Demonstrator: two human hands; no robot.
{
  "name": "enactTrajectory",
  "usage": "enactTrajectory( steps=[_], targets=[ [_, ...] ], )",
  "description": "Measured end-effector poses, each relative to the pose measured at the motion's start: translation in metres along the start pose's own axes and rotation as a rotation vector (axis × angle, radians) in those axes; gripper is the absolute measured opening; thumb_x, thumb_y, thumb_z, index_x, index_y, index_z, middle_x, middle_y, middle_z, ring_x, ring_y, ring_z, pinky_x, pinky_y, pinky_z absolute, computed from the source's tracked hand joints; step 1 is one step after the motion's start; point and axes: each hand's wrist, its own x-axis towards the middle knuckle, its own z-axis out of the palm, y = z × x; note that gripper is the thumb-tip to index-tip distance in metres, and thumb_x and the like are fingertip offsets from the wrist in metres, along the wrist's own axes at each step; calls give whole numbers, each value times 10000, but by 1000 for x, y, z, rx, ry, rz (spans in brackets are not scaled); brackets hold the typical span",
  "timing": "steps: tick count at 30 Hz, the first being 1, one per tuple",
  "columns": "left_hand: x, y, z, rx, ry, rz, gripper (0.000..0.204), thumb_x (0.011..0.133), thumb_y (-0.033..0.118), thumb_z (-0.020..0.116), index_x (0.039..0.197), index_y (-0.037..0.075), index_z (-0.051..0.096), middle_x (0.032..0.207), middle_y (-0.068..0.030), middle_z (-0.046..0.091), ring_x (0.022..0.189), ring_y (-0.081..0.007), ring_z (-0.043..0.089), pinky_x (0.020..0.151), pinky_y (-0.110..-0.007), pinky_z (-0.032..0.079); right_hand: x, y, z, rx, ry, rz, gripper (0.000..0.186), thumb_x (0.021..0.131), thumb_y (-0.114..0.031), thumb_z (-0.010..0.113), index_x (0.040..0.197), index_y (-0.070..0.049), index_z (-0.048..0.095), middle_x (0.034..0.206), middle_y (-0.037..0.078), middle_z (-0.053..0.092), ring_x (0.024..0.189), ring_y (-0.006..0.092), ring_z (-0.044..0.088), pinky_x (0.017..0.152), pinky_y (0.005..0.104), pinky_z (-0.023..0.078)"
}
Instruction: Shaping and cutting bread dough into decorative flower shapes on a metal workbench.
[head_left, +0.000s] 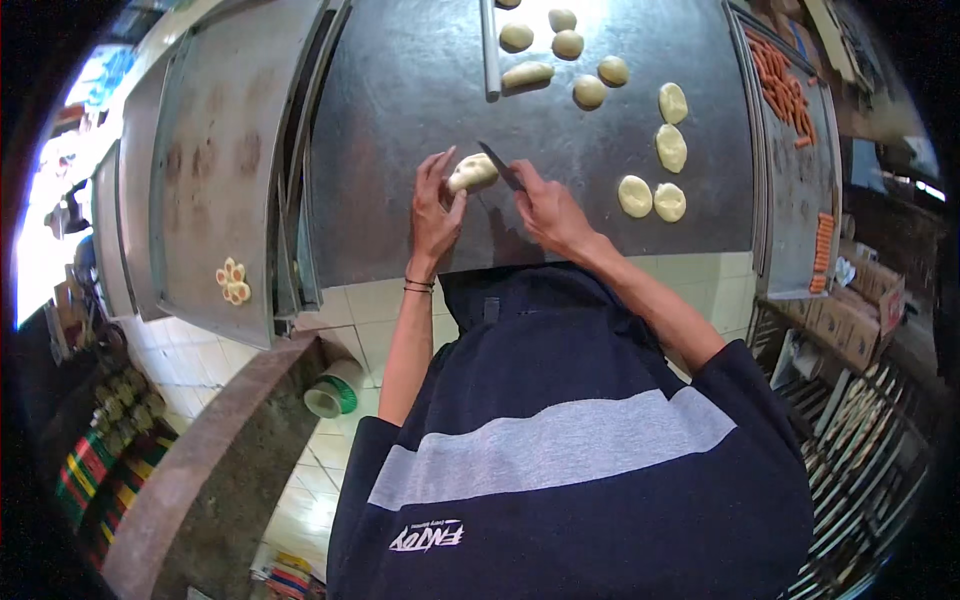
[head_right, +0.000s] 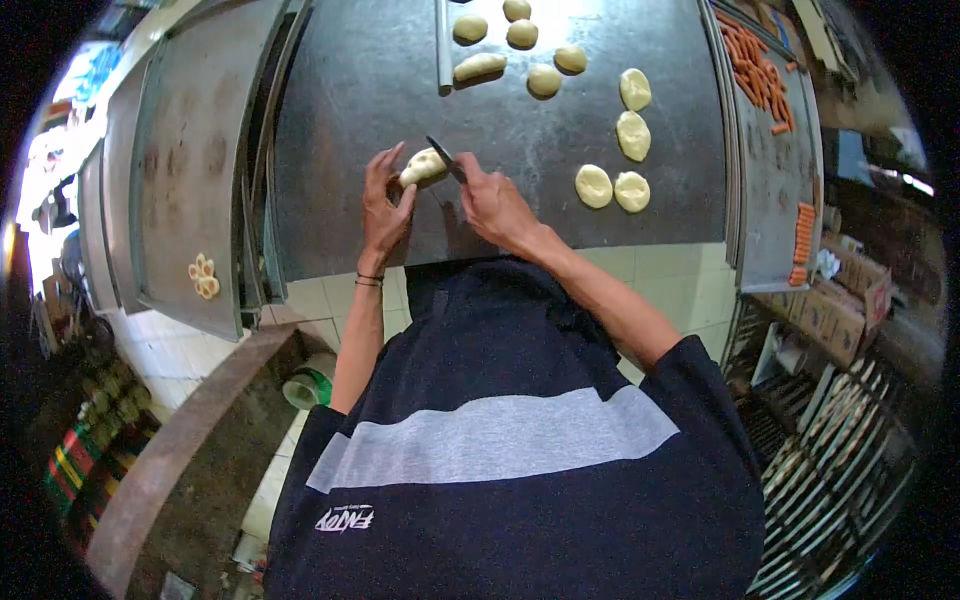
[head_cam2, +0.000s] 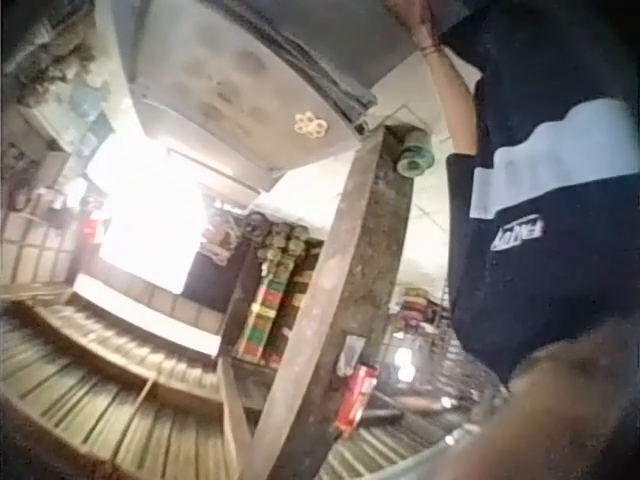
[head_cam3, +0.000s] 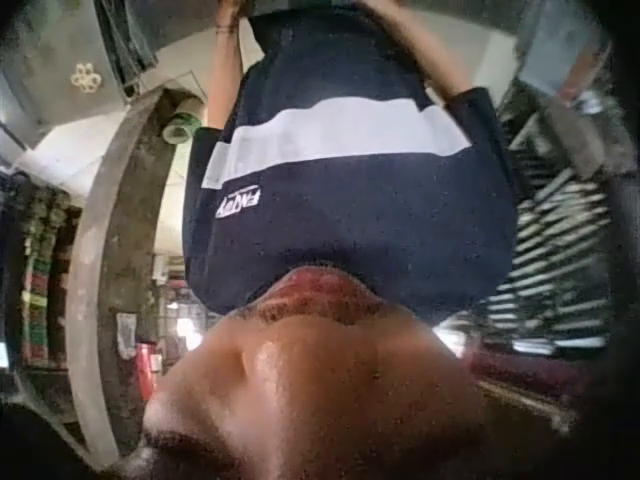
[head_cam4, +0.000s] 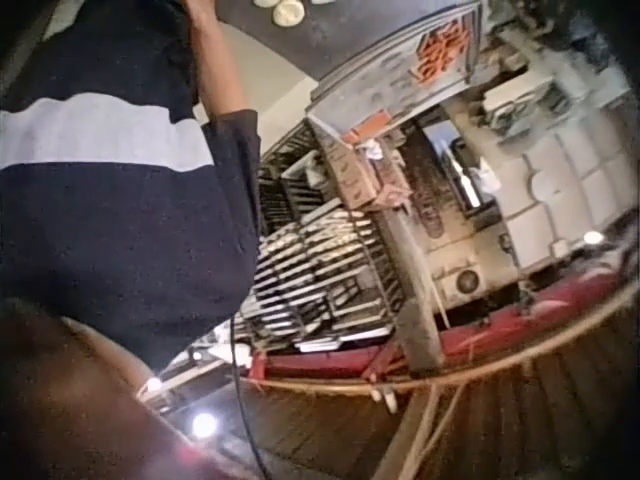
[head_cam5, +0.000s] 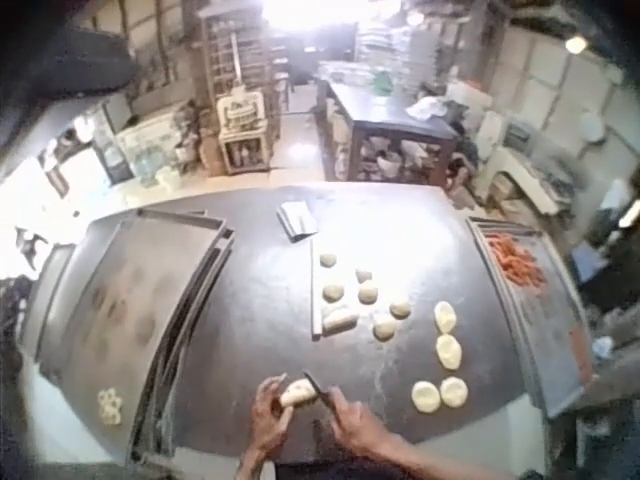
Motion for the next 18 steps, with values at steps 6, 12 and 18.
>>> enactTrajectory(
  steps=[6, 12, 18],
  targets=[
    [-18, -22, 8, 23, 62, -86, 496, 856, 107, 784, 1336, 122, 658, 1262, -92, 680, 1171, -308, 617, 1040, -428, 463, -4, -1, 23, -119, -225, -90, 833, 877, 8, 561, 1649, -83, 262, 767, 343, 656, 756, 505, 689, 702, 584, 523],
    [-14, -25, 14, 258, 75, 44, 398, 851, 157, 801, 1226, 112, 674, 1215, -81, 678, 1125, -305, 623, 967, -438, 450, -8, 8, 58, -228, -129, -19, 930, 825, 38, 561, 1671, -97, 201, 785, 337, 677, 744, 522, 682, 732, 606, 544],
    [-9, -37, 13, 193, 92, 69, 388, 834, 52, 763, 1212, 90, 683, 1237, -88, 675, 1153, -319, 623, 973, -444, 493, -21, 45, 67, -239, -116, -133, 912, 839, 67, 533, 1675, -140, 232, 726, 314, 632, 640, 492, 637, 666, 589, 485]
  ],
)
